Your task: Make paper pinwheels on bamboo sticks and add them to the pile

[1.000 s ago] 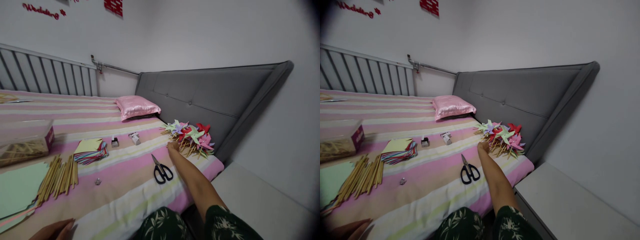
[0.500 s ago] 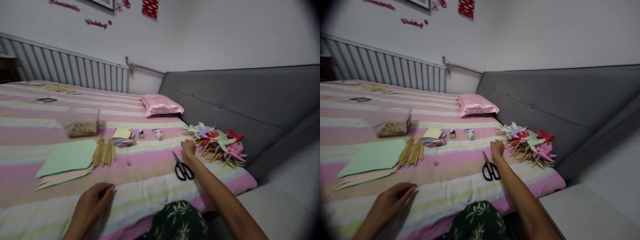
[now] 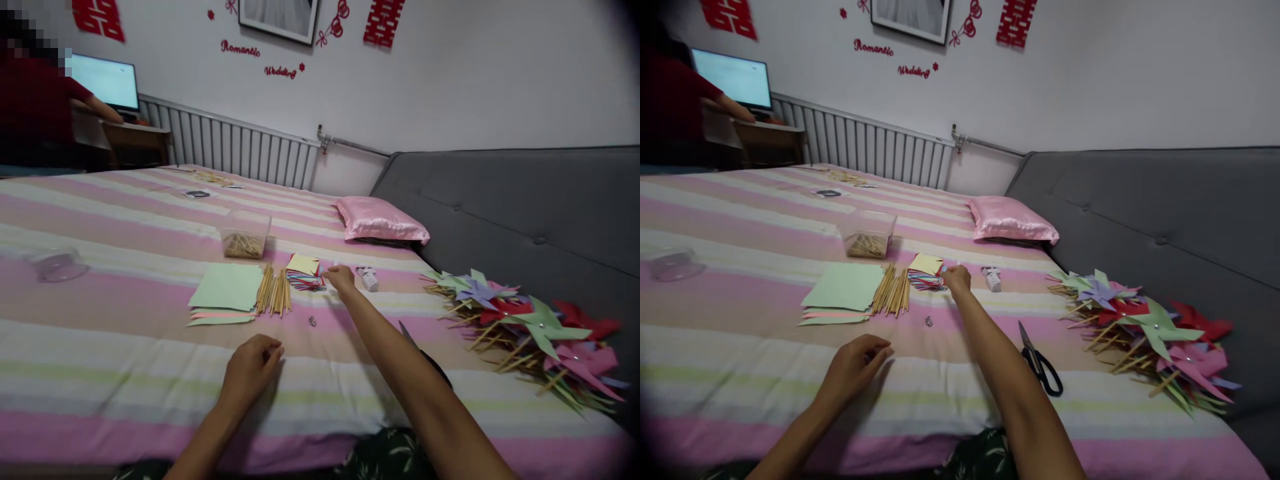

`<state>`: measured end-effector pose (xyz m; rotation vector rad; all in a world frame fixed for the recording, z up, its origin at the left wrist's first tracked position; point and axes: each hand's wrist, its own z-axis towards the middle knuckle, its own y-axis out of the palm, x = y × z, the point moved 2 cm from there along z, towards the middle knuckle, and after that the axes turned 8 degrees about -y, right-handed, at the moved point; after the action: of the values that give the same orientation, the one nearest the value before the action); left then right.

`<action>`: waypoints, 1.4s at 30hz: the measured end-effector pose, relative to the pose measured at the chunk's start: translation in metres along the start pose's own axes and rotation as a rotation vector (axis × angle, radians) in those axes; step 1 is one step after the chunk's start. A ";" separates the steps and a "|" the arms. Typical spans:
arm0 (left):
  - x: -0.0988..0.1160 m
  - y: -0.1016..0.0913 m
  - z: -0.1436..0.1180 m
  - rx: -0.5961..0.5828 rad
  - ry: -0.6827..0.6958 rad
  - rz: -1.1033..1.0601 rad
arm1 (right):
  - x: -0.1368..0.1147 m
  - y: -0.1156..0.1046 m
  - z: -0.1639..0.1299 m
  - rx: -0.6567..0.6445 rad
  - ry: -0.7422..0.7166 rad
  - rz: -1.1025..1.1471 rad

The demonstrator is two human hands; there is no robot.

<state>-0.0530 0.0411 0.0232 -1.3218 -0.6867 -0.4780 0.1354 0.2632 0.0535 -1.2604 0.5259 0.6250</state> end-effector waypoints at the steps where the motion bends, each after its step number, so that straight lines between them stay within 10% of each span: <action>1: 0.000 -0.001 0.000 0.005 -0.001 0.001 | -0.006 0.005 0.000 -0.029 -0.018 -0.039; 16: 0.006 -0.014 -0.002 -0.006 -0.052 0.034 | -0.026 0.061 0.026 -0.234 -0.364 -0.385; 33: 0.004 -0.010 0.001 -0.053 -0.056 0.048 | -0.024 0.074 0.036 -0.377 -0.378 -0.567; 42: 0.002 -0.009 0.002 -0.052 -0.062 0.047 | -0.024 0.067 0.032 -0.203 -0.241 -0.473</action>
<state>-0.0578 0.0412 0.0315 -1.4038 -0.6962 -0.4210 0.0727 0.3034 0.0299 -1.4149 -0.0425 0.4259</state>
